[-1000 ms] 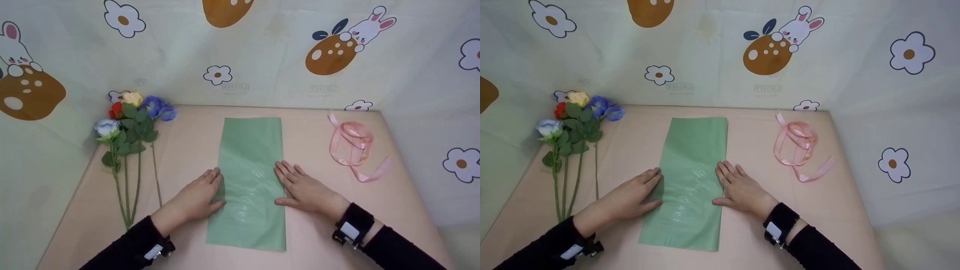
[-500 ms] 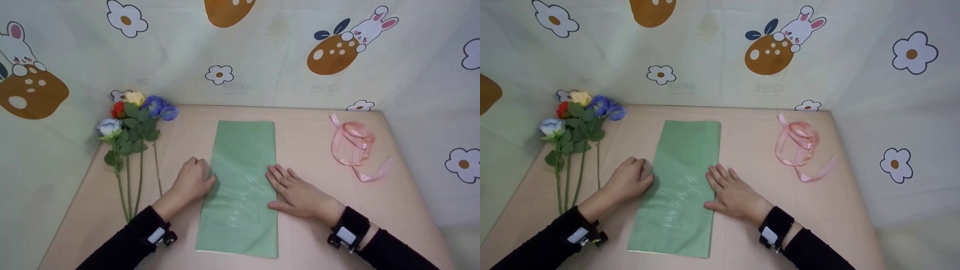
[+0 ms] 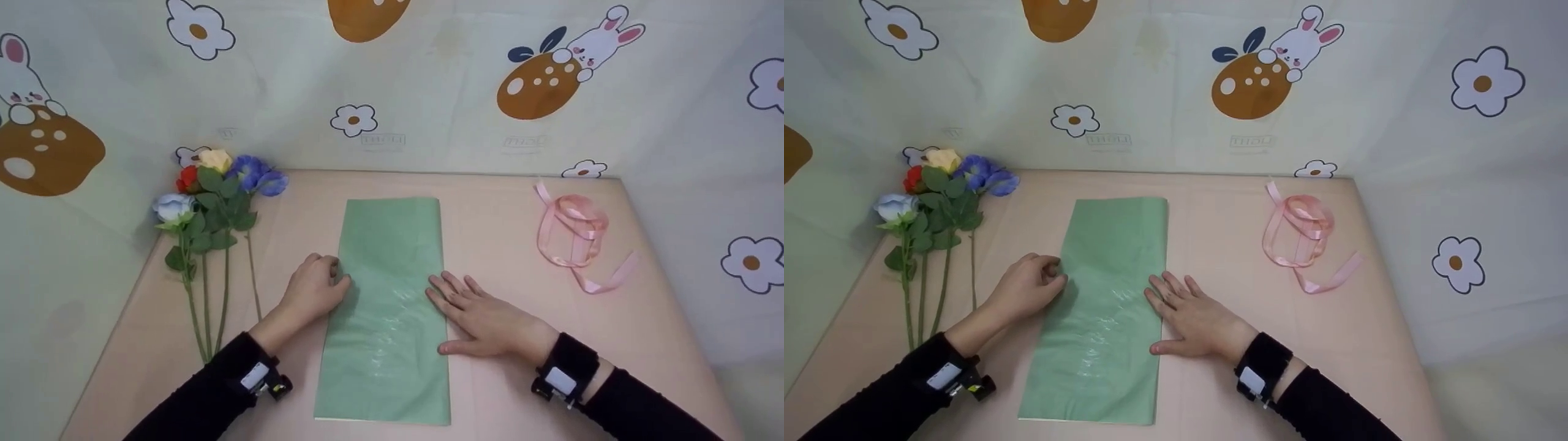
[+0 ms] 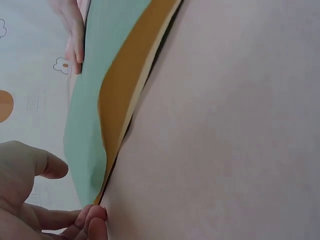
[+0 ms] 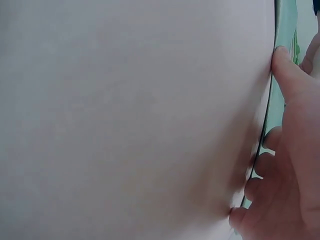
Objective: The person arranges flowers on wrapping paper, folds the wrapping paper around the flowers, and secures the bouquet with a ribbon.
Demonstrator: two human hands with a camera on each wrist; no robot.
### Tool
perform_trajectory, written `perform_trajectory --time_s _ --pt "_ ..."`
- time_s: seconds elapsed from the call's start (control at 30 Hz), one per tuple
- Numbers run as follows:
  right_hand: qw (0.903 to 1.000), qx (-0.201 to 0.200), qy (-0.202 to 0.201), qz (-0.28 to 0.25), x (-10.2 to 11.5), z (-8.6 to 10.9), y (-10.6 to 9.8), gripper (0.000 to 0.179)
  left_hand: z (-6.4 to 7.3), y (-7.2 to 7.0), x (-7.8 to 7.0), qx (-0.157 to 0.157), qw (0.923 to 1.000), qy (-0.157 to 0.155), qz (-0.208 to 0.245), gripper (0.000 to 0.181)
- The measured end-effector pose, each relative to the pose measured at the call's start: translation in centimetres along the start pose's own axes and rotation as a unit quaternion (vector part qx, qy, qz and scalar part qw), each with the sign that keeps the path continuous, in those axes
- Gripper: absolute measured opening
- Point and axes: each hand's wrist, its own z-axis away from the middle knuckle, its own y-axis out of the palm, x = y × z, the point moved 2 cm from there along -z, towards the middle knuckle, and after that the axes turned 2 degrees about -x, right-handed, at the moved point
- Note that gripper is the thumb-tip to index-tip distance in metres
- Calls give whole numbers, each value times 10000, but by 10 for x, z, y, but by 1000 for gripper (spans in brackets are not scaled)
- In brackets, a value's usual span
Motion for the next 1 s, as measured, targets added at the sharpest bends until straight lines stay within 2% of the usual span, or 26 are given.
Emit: perform_trajectory --time_s 0.13,0.27,0.37,0.47,0.57,0.67,0.73,0.83,0.93,1.0 --pt "10000 1 -3 -46 1 -1 0 99 1 -2 0 -80 9993 -131 335 38" --pt "10000 -31 9 -29 1 -2 -1 99 0 -6 0 155 9928 -624 1012 33" --pt "10000 -93 28 1 1 -3 -1 99 0 -10 0 406 9773 -1126 1751 30" --pt "9998 -166 73 22 1 -4 0 99 1 -14 -1 743 9579 -1370 2413 23" --pt "9996 -237 144 66 1 -6 1 100 6 -17 -3 1253 9416 -1285 2849 22" --pt "9990 -380 206 122 0 -7 0 99 12 -21 -6 1620 9309 -1047 3102 22" --pt "9977 -626 217 124 0 -8 -2 95 15 -24 -9 1597 9320 -943 3116 25" --pt "9906 -1353 194 -11 1 -10 -11 77 16 -34 -15 1333 9374 -927 3080 26" --pt "9748 -2170 275 -427 4 -12 -23 50 17 -48 -22 1007 9410 -926 3094 27" --pt "9630 -2476 446 -965 6 -12 -32 39 18 -55 -29 827 9376 -851 3267 28"
